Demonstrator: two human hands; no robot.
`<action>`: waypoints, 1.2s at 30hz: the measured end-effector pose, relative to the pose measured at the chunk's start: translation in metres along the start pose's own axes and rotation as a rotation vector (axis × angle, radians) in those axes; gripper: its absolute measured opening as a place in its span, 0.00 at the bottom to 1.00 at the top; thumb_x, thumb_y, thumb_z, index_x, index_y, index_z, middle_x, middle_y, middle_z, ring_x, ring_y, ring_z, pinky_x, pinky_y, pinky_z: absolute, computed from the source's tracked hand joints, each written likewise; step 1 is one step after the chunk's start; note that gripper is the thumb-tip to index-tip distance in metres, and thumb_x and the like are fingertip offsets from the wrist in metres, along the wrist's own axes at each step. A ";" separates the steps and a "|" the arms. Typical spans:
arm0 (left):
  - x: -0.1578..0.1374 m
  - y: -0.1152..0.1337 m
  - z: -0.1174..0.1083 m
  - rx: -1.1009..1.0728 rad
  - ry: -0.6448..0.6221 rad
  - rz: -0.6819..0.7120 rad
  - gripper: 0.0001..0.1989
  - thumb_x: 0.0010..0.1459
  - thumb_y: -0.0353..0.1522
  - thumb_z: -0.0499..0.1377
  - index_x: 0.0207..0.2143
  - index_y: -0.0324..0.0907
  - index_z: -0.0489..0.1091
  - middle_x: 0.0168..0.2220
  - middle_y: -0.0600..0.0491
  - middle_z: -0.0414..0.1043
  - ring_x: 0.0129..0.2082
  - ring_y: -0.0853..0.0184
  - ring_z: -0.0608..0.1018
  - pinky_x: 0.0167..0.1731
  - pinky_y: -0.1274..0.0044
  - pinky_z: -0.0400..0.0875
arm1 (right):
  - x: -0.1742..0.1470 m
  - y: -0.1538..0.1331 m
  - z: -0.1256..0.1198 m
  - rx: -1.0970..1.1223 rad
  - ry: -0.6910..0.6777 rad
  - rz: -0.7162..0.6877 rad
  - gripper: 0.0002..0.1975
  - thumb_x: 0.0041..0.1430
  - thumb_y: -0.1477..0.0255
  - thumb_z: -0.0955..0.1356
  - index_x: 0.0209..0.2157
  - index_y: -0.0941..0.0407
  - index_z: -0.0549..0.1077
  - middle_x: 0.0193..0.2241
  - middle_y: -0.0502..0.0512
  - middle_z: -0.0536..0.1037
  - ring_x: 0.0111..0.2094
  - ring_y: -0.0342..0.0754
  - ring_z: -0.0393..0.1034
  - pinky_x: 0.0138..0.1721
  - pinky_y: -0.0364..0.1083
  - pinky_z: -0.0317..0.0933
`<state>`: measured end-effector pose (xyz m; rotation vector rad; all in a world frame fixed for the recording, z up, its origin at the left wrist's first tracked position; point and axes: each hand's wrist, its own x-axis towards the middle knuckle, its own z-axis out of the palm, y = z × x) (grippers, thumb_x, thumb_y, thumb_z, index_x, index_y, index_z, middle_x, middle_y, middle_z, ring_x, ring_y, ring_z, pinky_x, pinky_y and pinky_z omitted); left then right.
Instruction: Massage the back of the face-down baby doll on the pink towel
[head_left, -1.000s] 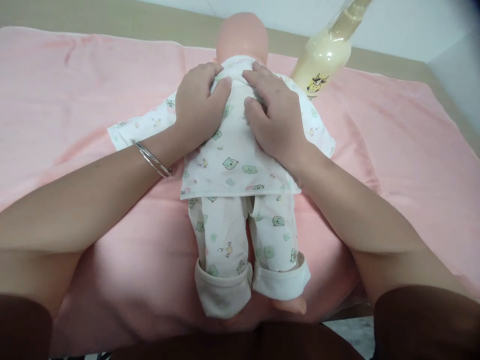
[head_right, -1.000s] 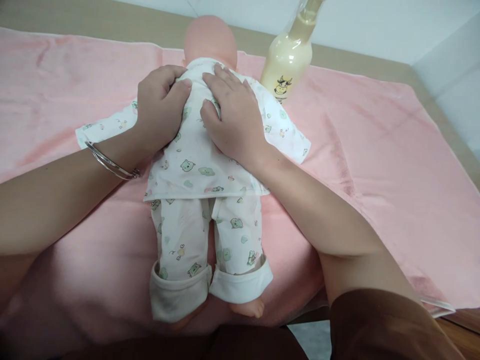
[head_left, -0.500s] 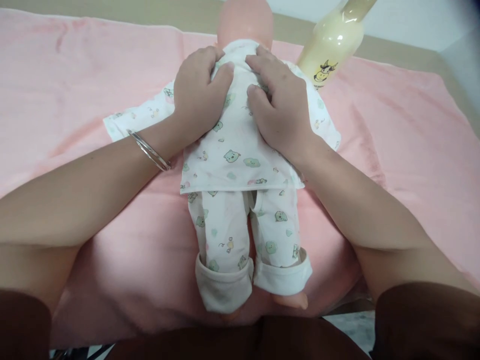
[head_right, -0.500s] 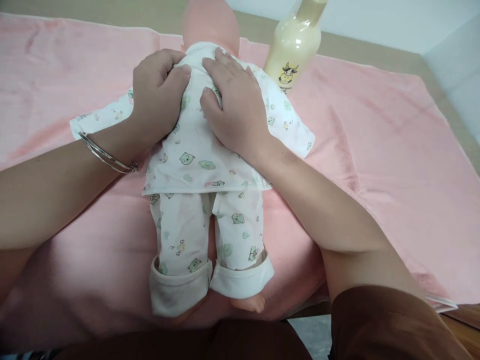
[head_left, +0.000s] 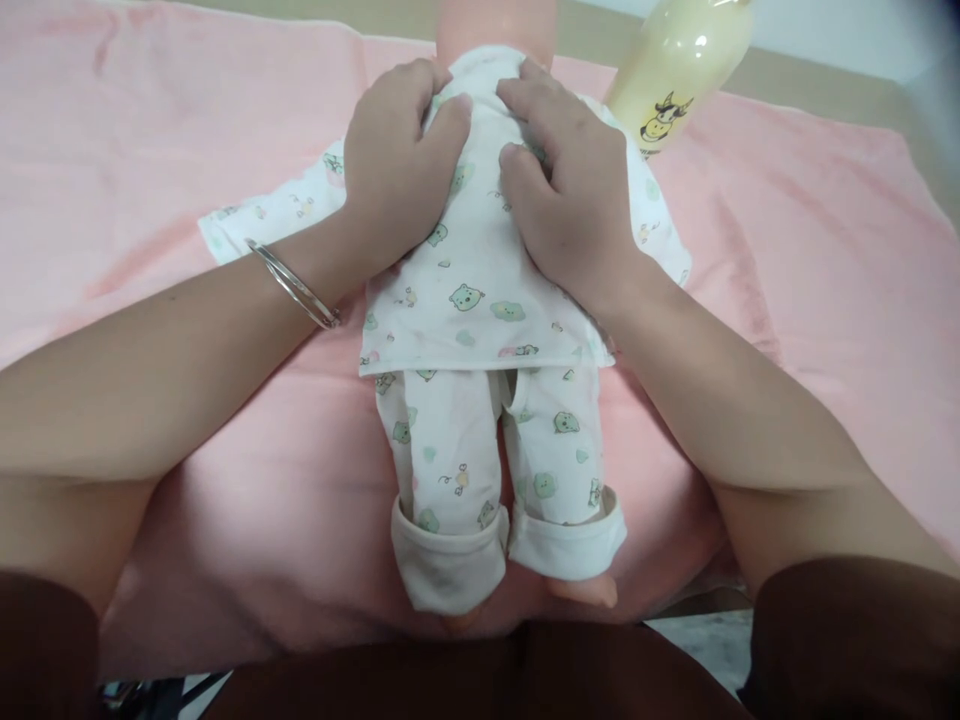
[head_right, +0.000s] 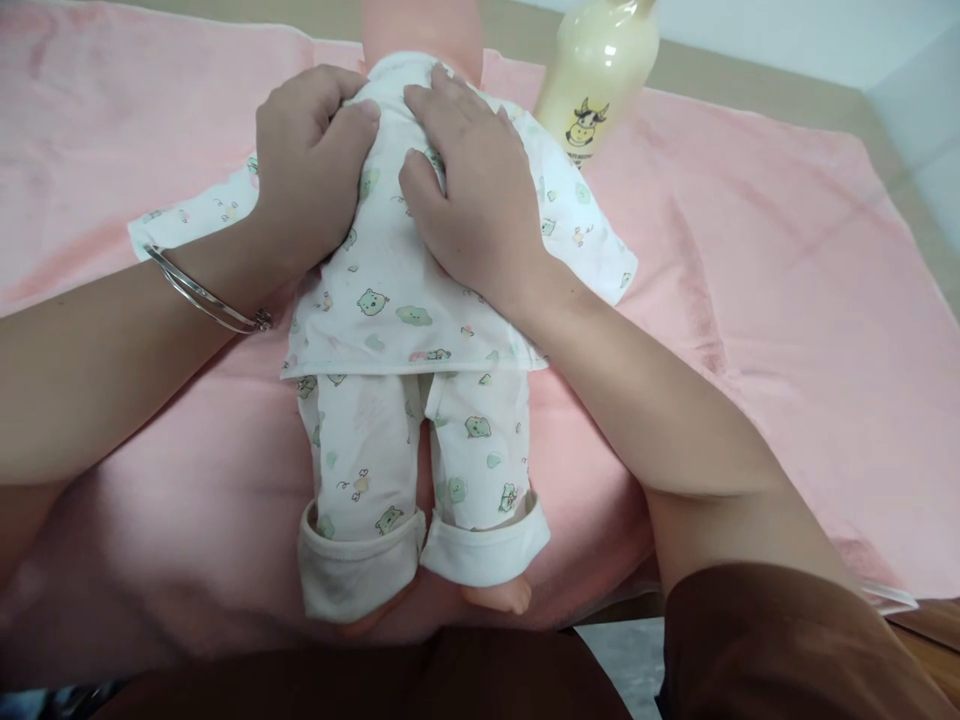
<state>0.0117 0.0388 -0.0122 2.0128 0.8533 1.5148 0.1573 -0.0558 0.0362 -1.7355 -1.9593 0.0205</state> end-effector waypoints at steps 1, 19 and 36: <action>0.001 -0.001 0.000 0.015 -0.019 -0.005 0.08 0.59 0.29 0.59 0.26 0.47 0.71 0.27 0.54 0.67 0.32 0.60 0.69 0.34 0.65 0.59 | 0.000 0.000 0.000 -0.005 -0.001 0.001 0.27 0.59 0.76 0.59 0.59 0.52 0.68 0.62 0.46 0.70 0.69 0.46 0.54 0.71 0.48 0.50; 0.001 0.010 -0.002 0.175 -0.104 -0.089 0.07 0.61 0.29 0.56 0.28 0.47 0.67 0.31 0.53 0.68 0.36 0.60 0.71 0.38 0.64 0.63 | 0.001 0.005 0.002 0.046 0.009 -0.020 0.25 0.59 0.75 0.58 0.56 0.49 0.69 0.62 0.45 0.70 0.70 0.49 0.54 0.72 0.54 0.48; -0.001 0.016 0.001 0.179 -0.051 -0.085 0.08 0.59 0.25 0.56 0.28 0.45 0.66 0.30 0.53 0.67 0.34 0.60 0.71 0.38 0.65 0.63 | -0.002 0.005 0.002 0.069 0.071 -0.043 0.25 0.57 0.75 0.60 0.55 0.48 0.71 0.61 0.46 0.71 0.68 0.46 0.58 0.70 0.51 0.52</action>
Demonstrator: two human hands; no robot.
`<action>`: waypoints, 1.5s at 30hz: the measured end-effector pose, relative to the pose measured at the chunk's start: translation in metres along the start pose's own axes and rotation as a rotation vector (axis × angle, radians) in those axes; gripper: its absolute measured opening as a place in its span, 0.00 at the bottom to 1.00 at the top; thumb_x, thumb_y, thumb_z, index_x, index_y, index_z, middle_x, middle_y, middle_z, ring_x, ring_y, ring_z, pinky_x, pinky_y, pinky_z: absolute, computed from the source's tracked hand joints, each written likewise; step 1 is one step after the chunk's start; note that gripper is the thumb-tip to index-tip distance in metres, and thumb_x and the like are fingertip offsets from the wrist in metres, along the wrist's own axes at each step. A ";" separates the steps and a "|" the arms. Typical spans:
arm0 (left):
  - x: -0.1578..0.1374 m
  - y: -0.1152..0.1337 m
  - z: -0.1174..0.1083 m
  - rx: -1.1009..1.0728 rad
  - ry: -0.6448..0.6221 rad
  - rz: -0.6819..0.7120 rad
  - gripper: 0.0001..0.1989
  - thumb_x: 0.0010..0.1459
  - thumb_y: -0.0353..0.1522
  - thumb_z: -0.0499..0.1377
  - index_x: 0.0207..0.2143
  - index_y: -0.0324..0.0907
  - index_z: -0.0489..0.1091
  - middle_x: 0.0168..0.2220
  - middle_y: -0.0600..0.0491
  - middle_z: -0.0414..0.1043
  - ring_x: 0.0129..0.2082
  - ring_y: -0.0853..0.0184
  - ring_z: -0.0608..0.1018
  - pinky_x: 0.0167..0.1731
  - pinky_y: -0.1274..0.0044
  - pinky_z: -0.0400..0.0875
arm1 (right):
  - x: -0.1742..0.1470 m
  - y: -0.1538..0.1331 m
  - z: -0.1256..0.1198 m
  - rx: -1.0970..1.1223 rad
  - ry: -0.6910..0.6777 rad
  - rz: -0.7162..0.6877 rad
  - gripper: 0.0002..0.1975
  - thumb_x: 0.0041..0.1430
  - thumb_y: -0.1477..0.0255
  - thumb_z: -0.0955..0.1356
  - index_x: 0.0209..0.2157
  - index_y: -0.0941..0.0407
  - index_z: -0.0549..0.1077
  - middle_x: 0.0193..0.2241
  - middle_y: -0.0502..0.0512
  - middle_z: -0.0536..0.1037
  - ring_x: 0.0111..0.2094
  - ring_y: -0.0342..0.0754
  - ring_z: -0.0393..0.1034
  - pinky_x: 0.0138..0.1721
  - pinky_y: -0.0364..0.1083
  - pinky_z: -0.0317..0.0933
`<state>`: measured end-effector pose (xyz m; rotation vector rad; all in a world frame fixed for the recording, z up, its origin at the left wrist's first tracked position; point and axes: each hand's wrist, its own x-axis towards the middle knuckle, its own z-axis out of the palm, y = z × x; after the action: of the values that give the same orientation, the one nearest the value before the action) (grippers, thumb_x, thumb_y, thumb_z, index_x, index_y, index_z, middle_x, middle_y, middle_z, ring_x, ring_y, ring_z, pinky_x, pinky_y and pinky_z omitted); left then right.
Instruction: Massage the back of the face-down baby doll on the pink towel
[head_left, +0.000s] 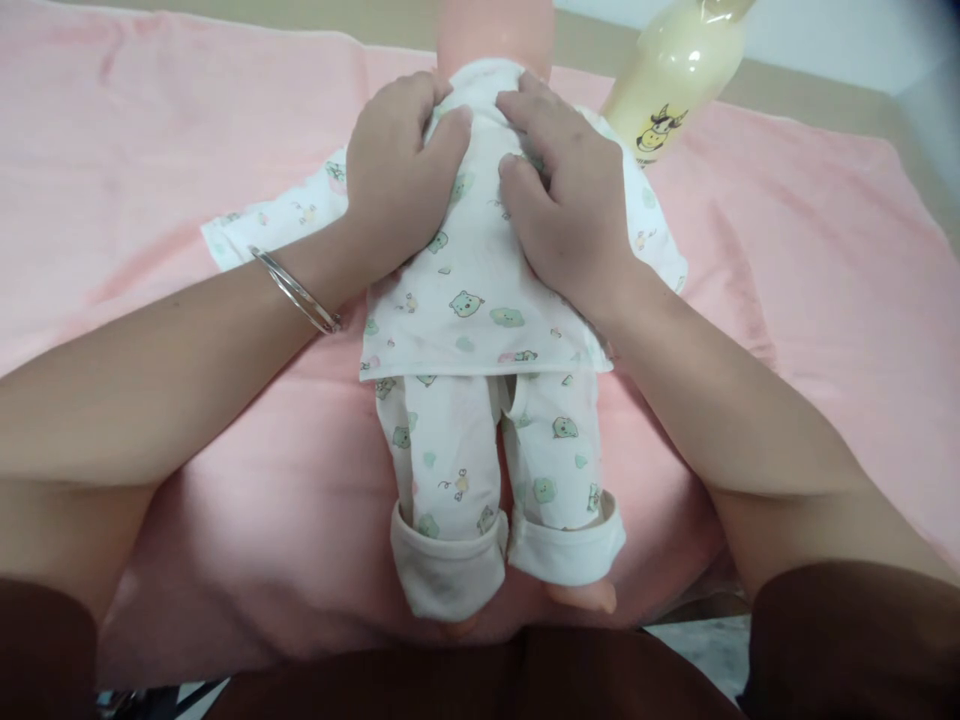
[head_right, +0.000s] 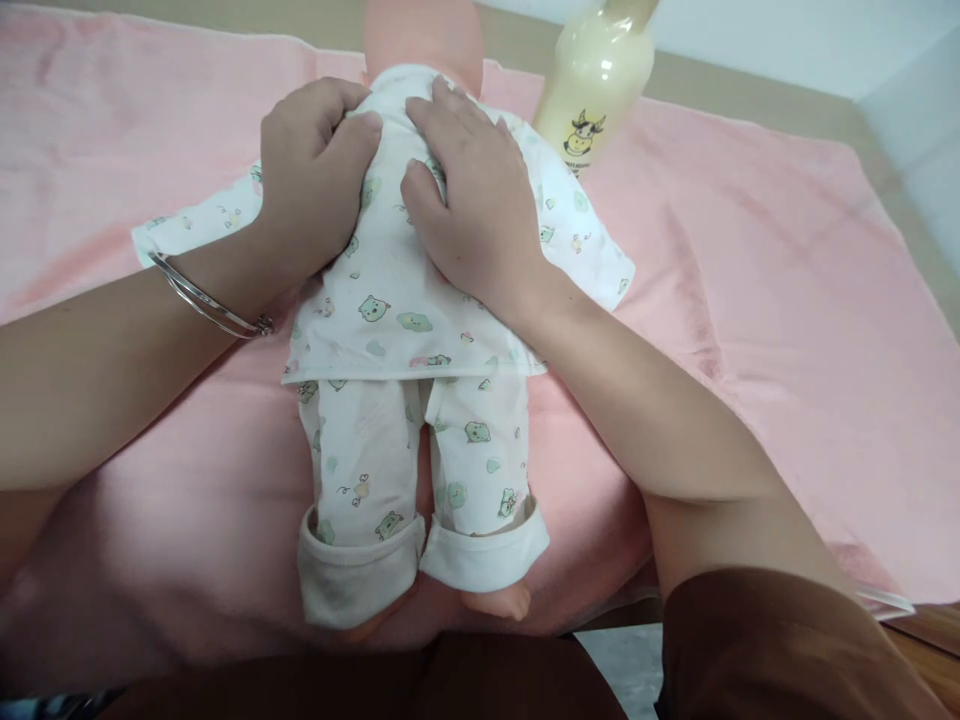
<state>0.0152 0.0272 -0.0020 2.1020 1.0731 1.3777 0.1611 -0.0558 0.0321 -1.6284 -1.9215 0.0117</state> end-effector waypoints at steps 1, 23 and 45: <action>0.000 0.001 0.000 0.012 -0.013 0.002 0.08 0.59 0.25 0.55 0.28 0.44 0.66 0.30 0.53 0.66 0.35 0.60 0.71 0.38 0.65 0.63 | 0.000 0.000 0.000 -0.007 -0.007 0.001 0.25 0.58 0.76 0.60 0.56 0.49 0.70 0.62 0.47 0.71 0.68 0.46 0.58 0.70 0.51 0.52; 0.002 -0.004 0.001 -0.049 0.028 -0.003 0.10 0.56 0.27 0.58 0.23 0.50 0.65 0.28 0.52 0.68 0.33 0.55 0.71 0.35 0.62 0.61 | 0.002 -0.004 -0.002 -0.092 -0.061 0.039 0.28 0.59 0.78 0.59 0.61 0.55 0.67 0.64 0.49 0.67 0.69 0.44 0.55 0.70 0.46 0.50; 0.007 -0.011 0.002 -0.067 -0.026 0.035 0.14 0.58 0.26 0.58 0.23 0.44 0.55 0.27 0.54 0.57 0.30 0.65 0.61 0.33 0.69 0.53 | 0.000 -0.003 -0.004 -0.044 -0.038 -0.023 0.25 0.59 0.81 0.58 0.56 0.54 0.69 0.59 0.45 0.73 0.68 0.46 0.57 0.69 0.47 0.53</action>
<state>0.0139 0.0393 -0.0062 2.0936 0.9713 1.3793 0.1606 -0.0575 0.0366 -1.6448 -1.9820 -0.0092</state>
